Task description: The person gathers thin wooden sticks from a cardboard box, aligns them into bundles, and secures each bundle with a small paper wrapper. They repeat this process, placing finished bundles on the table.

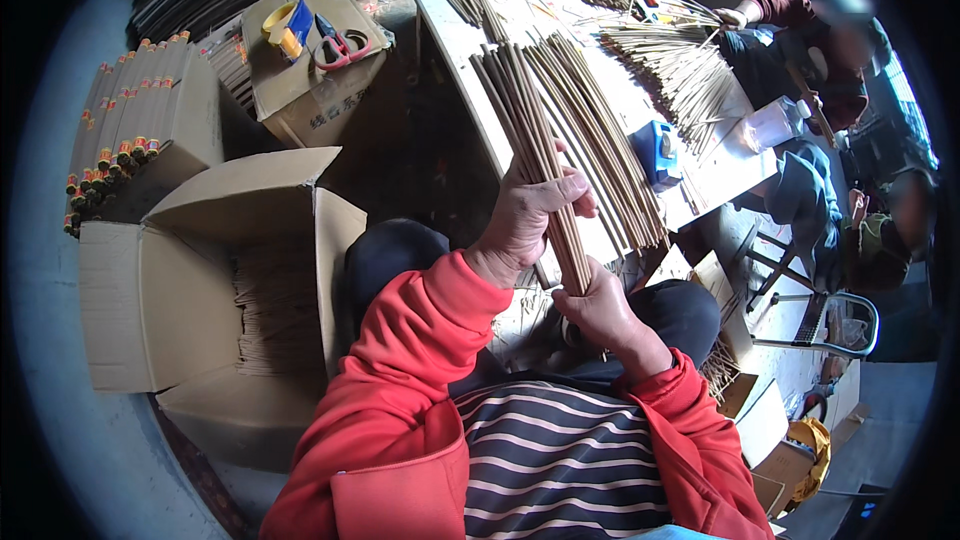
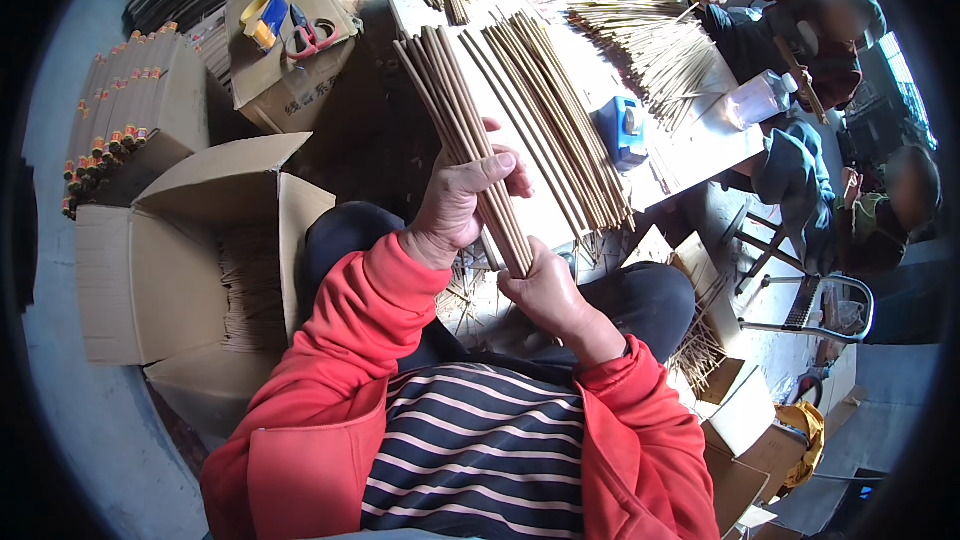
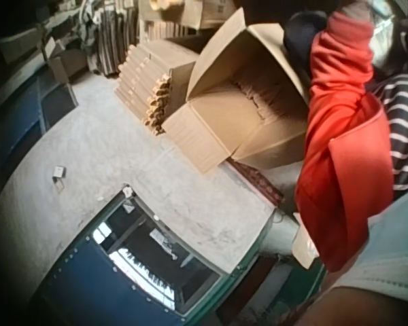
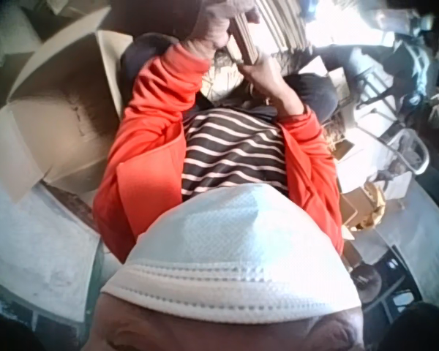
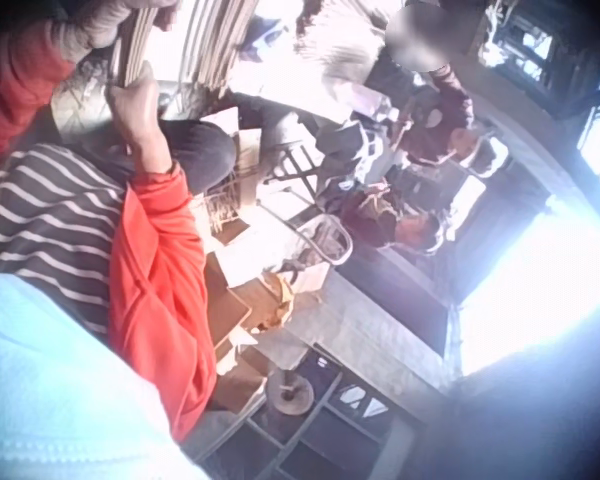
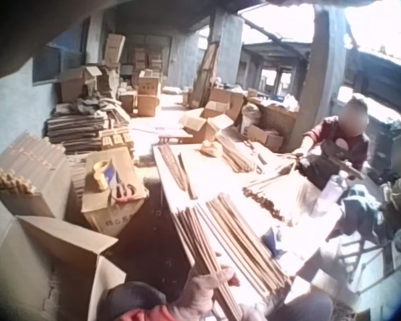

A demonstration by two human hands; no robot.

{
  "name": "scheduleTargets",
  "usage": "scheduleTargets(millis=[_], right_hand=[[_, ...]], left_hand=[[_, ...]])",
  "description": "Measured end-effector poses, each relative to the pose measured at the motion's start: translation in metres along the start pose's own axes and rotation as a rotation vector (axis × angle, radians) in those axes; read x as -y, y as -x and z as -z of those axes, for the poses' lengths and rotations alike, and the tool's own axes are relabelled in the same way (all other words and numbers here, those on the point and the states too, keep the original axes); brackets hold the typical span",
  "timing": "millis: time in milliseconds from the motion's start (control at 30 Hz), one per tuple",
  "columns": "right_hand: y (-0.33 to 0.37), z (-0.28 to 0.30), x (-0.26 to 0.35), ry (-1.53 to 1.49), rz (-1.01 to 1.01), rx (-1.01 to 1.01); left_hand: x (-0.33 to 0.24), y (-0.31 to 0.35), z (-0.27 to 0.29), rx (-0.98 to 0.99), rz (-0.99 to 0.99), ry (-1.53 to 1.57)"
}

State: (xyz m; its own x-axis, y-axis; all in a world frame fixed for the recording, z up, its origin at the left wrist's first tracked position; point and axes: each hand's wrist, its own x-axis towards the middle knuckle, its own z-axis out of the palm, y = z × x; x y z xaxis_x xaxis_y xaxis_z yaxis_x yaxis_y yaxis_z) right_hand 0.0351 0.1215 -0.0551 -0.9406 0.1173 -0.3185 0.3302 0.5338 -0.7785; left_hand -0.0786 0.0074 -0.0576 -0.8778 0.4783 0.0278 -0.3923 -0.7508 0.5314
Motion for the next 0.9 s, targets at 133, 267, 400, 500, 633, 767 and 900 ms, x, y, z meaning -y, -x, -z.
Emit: scheduleTargets(millis=[133, 267, 400, 500, 633, 767, 900], right_hand=[[-0.003, 0.003, 0.006, -0.182, -0.157, 0.093], [-0.007, 0.01, -0.007, -0.268, 0.062, 0.234], [-0.012, 0.049, 0.014, -0.423, 0.173, 0.137], [-0.023, 0.078, 0.036, -0.113, 0.214, -0.274], [-0.046, 0.104, 0.067, -0.077, 0.343, -0.311], [-0.059, 0.115, 0.082, 0.053, 0.329, -0.293], [-0.069, 0.119, 0.094, 0.161, 0.31, -0.279]], left_hand=[[0.015, 0.009, -0.005, 0.013, 0.136, 0.017], [0.015, 0.009, -0.008, 0.021, 0.106, -0.105], [0.02, 0.012, -0.009, 0.047, 0.146, -0.16], [0.028, 0.02, -0.011, 0.059, 0.21, -0.148], [0.039, 0.025, -0.018, 0.135, 0.303, -0.268], [0.041, 0.025, -0.021, 0.119, 0.305, -0.298], [0.042, 0.025, -0.02, 0.139, 0.308, -0.264]])
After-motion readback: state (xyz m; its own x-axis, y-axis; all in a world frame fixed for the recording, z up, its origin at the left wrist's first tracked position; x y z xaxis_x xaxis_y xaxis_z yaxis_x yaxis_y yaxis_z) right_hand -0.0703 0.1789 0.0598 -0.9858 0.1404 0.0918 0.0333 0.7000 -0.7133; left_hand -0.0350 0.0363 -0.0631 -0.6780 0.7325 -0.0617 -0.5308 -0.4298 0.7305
